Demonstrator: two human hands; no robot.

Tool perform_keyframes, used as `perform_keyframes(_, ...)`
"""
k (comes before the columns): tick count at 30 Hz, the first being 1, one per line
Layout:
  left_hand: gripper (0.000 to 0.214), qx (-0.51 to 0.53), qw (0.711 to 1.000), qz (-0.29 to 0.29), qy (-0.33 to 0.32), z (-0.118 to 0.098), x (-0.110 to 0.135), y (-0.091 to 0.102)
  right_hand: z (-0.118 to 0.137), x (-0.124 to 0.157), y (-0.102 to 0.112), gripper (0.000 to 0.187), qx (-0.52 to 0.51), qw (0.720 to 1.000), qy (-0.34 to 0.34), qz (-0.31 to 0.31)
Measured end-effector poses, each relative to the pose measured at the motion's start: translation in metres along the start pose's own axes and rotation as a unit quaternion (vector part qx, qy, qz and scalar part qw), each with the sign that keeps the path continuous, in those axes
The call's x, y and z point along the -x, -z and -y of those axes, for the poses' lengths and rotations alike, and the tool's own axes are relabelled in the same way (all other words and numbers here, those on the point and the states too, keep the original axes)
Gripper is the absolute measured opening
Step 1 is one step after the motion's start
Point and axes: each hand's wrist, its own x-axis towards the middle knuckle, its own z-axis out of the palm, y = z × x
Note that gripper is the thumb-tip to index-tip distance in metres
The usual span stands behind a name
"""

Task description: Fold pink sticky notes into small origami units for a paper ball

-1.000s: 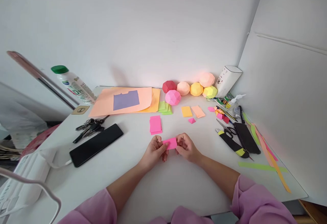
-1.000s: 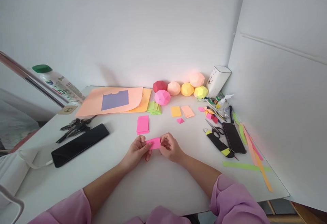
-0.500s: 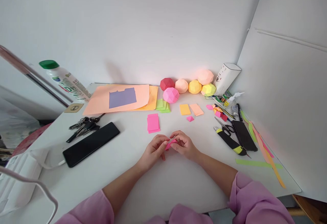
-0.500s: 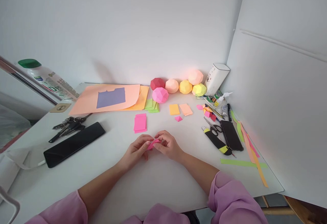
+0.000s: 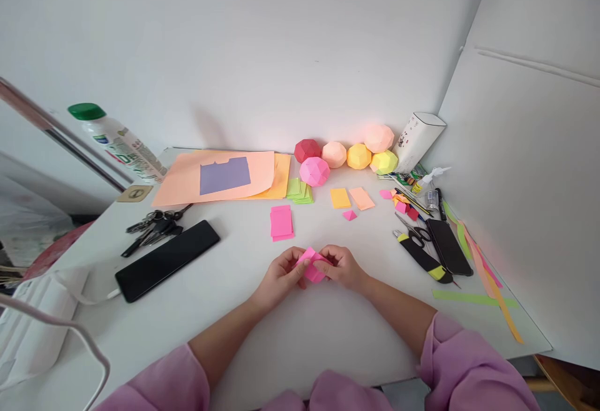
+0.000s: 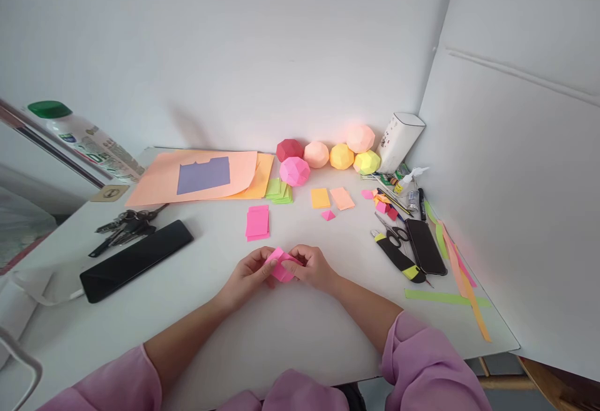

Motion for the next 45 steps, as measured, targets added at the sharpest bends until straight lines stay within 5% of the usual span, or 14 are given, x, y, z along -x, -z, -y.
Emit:
perform_keyframes(5,0.029,0.040,0.999,-0.036,-0.001,0.0093,-0.0018,0.0008,0.0011,-0.0005,0.0016,0.025,-0.014,1.000,0.002,0.015)
perform_keyframes(18,0.038,0.015,0.998,0.043,-0.049,0.0088,0.0017,0.0057,0.0045,-0.0018,0.0011,0.021,-0.013,0.999,0.042,0.021)
perform_keyframes(29,0.027,-0.127,0.990,0.034,-0.046,0.0039,0.0045,0.0006,-0.0033,-0.0038,0.0001,0.026,-0.043,0.998,0.029,-0.036)
perform_keyframes(45,0.024,-0.170,0.984,0.020,-0.050,0.0039,0.0066,-0.0016,0.0064,-0.0039,0.0020,0.019,-0.043,0.998,0.049,-0.017)
